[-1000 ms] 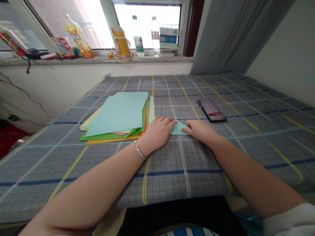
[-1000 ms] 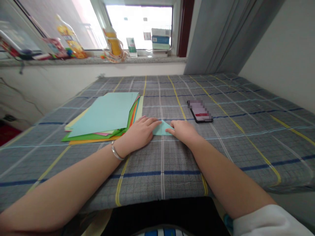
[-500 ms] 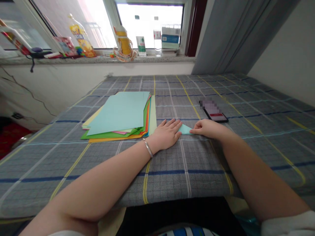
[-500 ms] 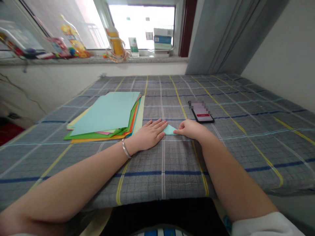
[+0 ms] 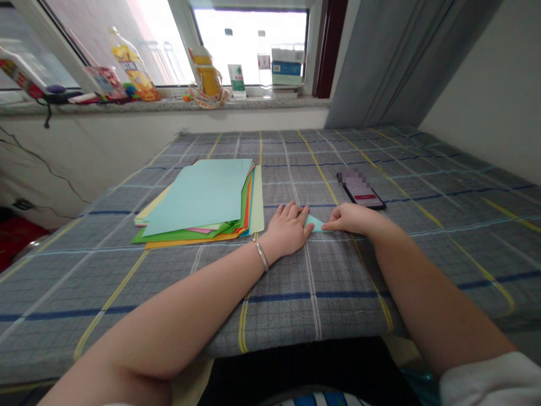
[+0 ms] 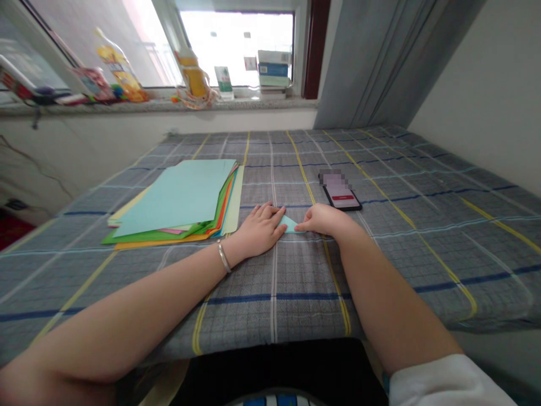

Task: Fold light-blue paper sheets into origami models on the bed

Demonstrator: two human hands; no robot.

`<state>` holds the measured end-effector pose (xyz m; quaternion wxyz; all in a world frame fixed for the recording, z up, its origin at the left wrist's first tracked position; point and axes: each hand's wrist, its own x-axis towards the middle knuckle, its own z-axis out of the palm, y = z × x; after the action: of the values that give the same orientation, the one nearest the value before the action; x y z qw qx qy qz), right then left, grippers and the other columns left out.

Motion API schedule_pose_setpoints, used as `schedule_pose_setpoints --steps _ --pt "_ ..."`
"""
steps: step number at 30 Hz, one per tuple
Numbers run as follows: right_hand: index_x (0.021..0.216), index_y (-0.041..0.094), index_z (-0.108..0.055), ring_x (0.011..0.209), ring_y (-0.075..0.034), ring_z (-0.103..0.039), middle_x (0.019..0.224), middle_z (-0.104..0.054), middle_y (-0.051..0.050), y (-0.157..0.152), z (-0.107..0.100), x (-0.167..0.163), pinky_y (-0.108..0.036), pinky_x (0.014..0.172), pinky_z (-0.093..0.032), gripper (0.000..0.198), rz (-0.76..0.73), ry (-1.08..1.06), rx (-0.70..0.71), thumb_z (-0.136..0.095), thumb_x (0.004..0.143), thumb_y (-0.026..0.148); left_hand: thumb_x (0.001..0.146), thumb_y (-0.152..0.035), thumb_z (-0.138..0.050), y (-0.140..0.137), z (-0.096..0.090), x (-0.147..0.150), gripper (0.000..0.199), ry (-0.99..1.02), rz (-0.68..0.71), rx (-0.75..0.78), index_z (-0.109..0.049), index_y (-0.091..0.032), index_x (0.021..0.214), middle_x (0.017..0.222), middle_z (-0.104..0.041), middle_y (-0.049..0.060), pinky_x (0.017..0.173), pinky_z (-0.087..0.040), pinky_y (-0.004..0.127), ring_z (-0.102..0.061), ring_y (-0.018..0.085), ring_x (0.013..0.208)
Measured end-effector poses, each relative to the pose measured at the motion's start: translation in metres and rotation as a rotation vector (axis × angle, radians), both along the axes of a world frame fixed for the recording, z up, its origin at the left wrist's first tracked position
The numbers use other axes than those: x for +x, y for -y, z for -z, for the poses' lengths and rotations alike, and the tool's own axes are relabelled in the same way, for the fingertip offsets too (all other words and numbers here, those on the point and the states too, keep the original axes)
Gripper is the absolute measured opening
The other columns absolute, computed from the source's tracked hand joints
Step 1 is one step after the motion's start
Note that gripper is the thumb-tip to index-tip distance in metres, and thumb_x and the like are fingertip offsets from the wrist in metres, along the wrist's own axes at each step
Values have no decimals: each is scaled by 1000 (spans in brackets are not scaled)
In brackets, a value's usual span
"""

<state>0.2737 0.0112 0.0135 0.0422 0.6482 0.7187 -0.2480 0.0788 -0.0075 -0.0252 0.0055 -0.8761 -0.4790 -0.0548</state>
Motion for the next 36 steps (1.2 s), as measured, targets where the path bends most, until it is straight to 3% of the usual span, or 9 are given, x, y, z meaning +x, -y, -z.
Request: schedule_pose_setpoints --steps 3,9,19,29,36 --pt "58 21 -54 54 -13 -46 55 -53 1 -4 2 -1 -30 51 -27 41 -54 47 43 -63 74 57 101 -44 -28 0 0 1 61 -24 7 -8 -31 -8 150 151 -39 17 118 -22 52 -22 33 146" --pt "61 22 -55 56 -14 -48 58 -55 0 -11 7 -11 -30 51 -27 46 -106 128 97 -63 69 66 101 -43 -25 -5 0 0 61 -66 44 -45 -27 -11 152 161 -20 9 119 -19 54 -14 31 149" --pt "62 21 -55 55 -13 -51 59 -57 1 -4 -10 -13 -29 53 -30 36 -43 189 -52 -68 72 53 101 -45 -28 -14 -7 -8 63 -100 98 -162 -16 -16 155 162 -12 4 118 -16 57 -7 34 149" --pt "54 21 -47 44 -11 -42 49 -50 3 -2 -10 4 -29 49 -31 37 29 120 -172 -66 78 42 100 -37 -37 -19 -18 -34 56 -148 150 -147 -23 -30 154 160 -24 2 116 -14 61 -4 36 149" --pt "66 22 -52 44 -11 -45 51 -52 4 -4 5 19 -27 46 -30 26 2 1 -134 -67 76 40 96 -37 -50 -13 -26 -57 50 -155 180 -43 -41 -34 146 157 -33 3 117 -10 59 2 37 149"
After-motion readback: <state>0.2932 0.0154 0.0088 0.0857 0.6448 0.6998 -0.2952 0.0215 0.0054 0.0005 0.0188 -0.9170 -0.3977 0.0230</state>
